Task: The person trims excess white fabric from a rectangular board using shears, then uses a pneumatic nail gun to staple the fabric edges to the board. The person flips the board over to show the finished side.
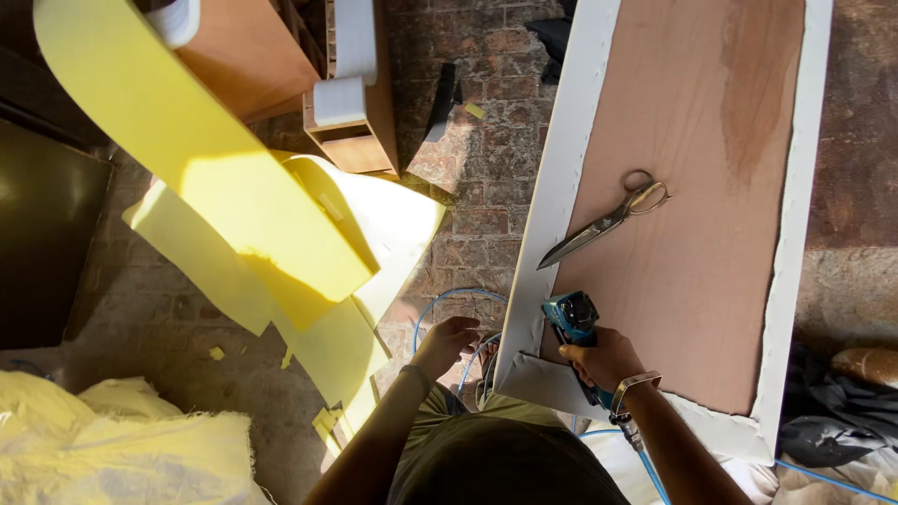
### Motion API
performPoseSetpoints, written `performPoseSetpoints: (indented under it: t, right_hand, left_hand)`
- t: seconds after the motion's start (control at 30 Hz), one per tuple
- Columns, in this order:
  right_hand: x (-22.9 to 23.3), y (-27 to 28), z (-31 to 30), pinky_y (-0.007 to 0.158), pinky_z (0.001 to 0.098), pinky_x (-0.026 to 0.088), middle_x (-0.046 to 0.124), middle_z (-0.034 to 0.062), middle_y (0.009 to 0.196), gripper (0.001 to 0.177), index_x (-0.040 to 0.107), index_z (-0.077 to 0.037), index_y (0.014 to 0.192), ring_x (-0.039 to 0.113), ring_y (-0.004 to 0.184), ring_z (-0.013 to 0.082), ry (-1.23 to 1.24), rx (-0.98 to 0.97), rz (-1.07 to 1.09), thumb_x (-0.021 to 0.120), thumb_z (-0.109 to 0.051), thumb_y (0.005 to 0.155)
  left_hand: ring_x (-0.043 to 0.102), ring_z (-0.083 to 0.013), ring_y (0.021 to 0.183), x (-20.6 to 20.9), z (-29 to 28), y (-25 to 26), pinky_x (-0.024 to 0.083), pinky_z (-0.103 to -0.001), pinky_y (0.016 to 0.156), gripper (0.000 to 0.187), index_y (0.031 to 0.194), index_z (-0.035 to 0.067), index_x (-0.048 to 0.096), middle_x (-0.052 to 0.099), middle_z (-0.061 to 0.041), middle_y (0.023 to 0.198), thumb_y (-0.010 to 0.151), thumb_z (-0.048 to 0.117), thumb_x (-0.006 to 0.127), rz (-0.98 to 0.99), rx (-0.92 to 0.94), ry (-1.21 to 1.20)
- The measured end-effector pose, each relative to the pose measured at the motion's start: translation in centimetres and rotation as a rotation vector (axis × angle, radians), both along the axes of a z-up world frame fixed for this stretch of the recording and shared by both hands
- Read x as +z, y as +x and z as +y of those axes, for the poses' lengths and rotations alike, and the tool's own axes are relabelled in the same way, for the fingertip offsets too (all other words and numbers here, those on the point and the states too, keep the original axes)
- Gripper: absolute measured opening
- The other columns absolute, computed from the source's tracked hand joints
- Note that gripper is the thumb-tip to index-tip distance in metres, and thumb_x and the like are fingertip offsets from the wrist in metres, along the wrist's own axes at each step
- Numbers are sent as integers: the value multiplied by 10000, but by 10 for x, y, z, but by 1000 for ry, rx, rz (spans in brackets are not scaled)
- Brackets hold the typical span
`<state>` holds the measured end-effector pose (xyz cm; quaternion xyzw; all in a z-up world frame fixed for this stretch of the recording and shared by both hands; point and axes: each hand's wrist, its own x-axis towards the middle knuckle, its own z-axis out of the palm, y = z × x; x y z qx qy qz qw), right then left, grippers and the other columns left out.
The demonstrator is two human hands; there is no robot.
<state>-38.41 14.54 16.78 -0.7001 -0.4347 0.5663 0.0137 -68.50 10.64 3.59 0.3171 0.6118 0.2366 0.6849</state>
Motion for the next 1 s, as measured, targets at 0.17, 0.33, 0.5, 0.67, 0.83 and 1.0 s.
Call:
performPoseSetpoints:
  t: [0.17,0.33,0.5,0.67,0.83,1.0]
  right_hand:
    - [-5,-6,-3,481,360,475,609,93,613,178,695,31,870,566,496,184,-130,-378,198,736,-141,894]
    - [4,-28,3,492,361,492,618,95,616,176,684,34,872,584,504,194,-169,-589,173,744,-130,890]
    - [27,-88,24,483,378,459,594,99,595,225,688,55,801,543,493,196,-105,-789,88,767,-146,865]
    - [59,-175,57,492,385,465,663,157,542,354,703,79,718,605,468,247,21,-978,80,831,-224,851]
    - [95,-236,129,513,408,481,704,175,574,350,722,76,774,623,490,255,95,-925,-40,853,-245,827]
    - [111,-276,183,566,365,551,756,77,648,305,763,-44,946,684,569,178,313,-608,-128,872,-239,738]
  left_hand:
    - [724,-141,896,-6,87,9,575,-249,760,367,1301,65,661,755,-36,1076,956,186,620,-10,-270,129]
    - [703,-144,895,-10,172,17,536,-300,744,331,1269,89,678,743,-36,1055,968,199,594,-61,-421,15]
    - [706,-171,938,-6,246,0,561,-321,810,375,1300,49,656,745,-62,1091,954,194,639,-197,-588,16]
    - [674,-194,1106,55,306,-72,574,-348,954,527,1410,47,576,681,-118,1232,947,256,713,-316,-909,109]
    - [495,-284,1395,162,379,-94,456,-447,1097,901,1578,133,397,475,-114,1532,826,387,824,-343,-1041,539]
    - [555,-320,1405,245,430,-120,485,-432,1165,1049,1566,95,458,551,-169,1515,680,397,931,-567,-1243,1073]
